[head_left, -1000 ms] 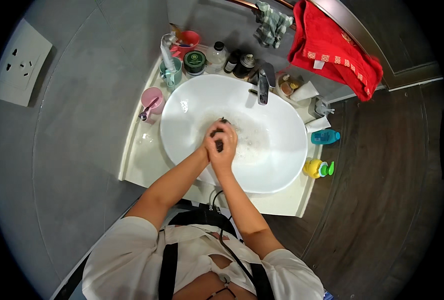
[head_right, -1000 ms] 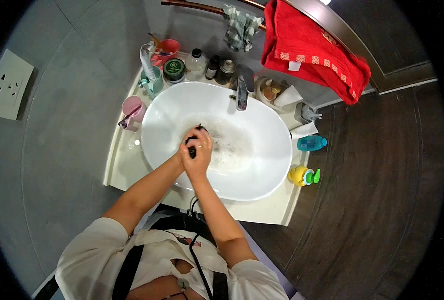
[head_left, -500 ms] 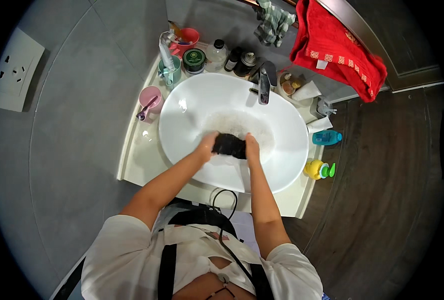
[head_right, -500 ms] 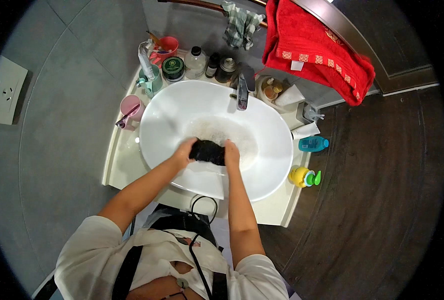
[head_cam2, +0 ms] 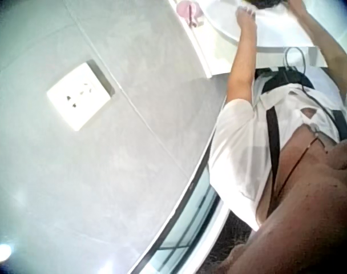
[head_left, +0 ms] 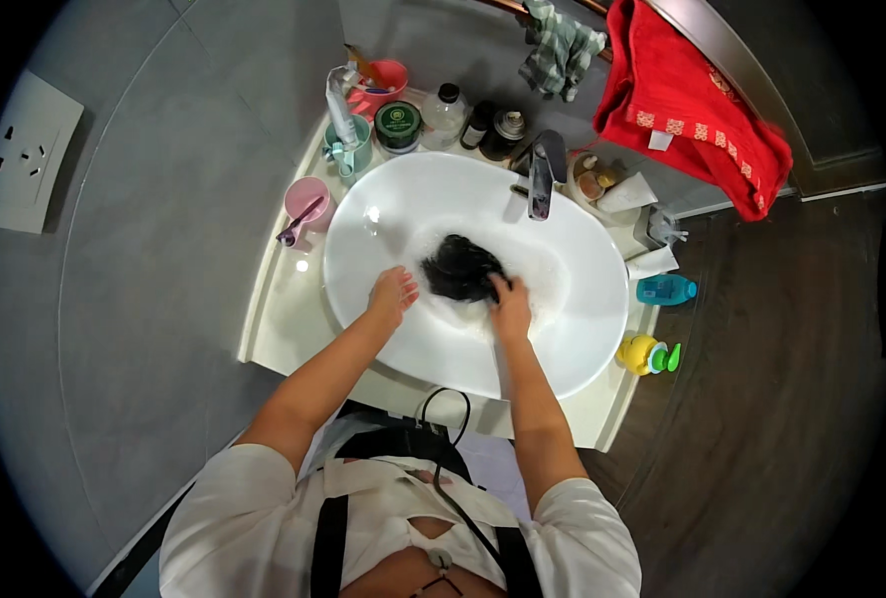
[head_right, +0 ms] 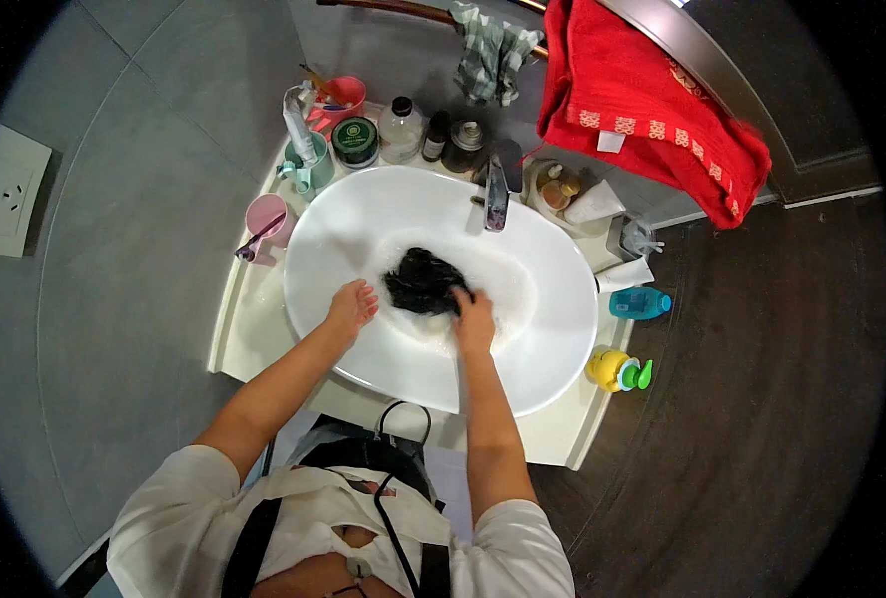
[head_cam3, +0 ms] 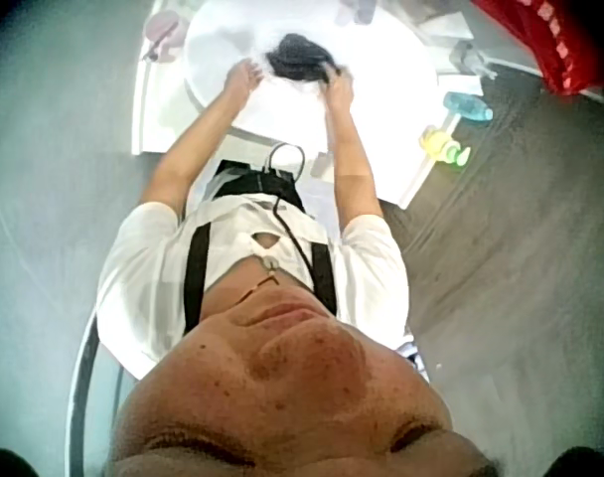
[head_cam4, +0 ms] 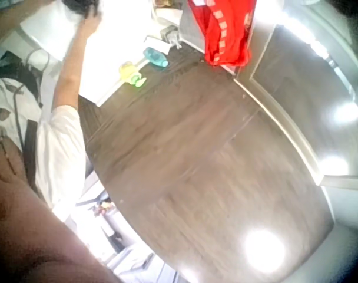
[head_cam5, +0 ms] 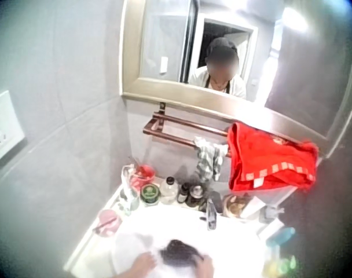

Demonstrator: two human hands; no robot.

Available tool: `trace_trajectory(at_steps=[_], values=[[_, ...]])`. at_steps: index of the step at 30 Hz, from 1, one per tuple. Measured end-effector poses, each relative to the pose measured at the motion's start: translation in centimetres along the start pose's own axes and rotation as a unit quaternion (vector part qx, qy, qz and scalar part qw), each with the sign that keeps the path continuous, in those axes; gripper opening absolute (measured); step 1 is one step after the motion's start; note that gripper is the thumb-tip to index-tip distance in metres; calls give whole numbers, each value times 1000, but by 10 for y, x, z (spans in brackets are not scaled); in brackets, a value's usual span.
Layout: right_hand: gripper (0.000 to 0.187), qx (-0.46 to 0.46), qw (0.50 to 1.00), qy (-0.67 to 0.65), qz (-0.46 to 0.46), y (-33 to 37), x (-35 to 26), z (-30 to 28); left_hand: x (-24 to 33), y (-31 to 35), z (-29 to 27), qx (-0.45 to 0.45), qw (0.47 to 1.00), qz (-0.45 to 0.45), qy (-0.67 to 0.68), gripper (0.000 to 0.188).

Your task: The person washes a black hairpiece in a sink with soapy water by hand, repeatedly scrubbing and rinsing the item.

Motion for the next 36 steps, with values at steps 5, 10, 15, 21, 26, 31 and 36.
trace_trajectory(at_steps=[5, 10, 15, 21, 26, 31, 36], values=[[68, 40, 994, 69, -76, 14, -30, 39, -9, -3, 2, -4, 1000, -10, -22, 28], [69, 72, 997, 1, -1, 16, -18, 13, -9, -1, 4, -17, 999, -15, -42, 36], [71, -78, 994, 62, -47, 23, -35, 25, -1, 13, 10, -26, 999, 16, -44, 41], [70, 53, 991, -55, 107, 17, -5, 7, -2, 48, 42, -63, 995, -19, -75, 45], [54, 6, 971, -231, -64, 35, -111, -31, 6, 67, 81, -312, 944, -84, 60, 41], [51, 13, 950, -283, -129, 68, -160, -48, 20, 52, 88, -298, 952, -41, 58, 26], [34, 148, 942, -289, -84, 52, -148, -38, 30, 64, 87, -261, 964, 19, 55, 22]])
Point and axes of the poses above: each hand's wrist, its own y-axis away from the middle knuckle, its own z-axis out of the palm, x = y × z, the point moved 7 cm from there along -y, towards the middle knuckle, and after that the axes turned 11 degrees about -y, right-handed, at the moved point
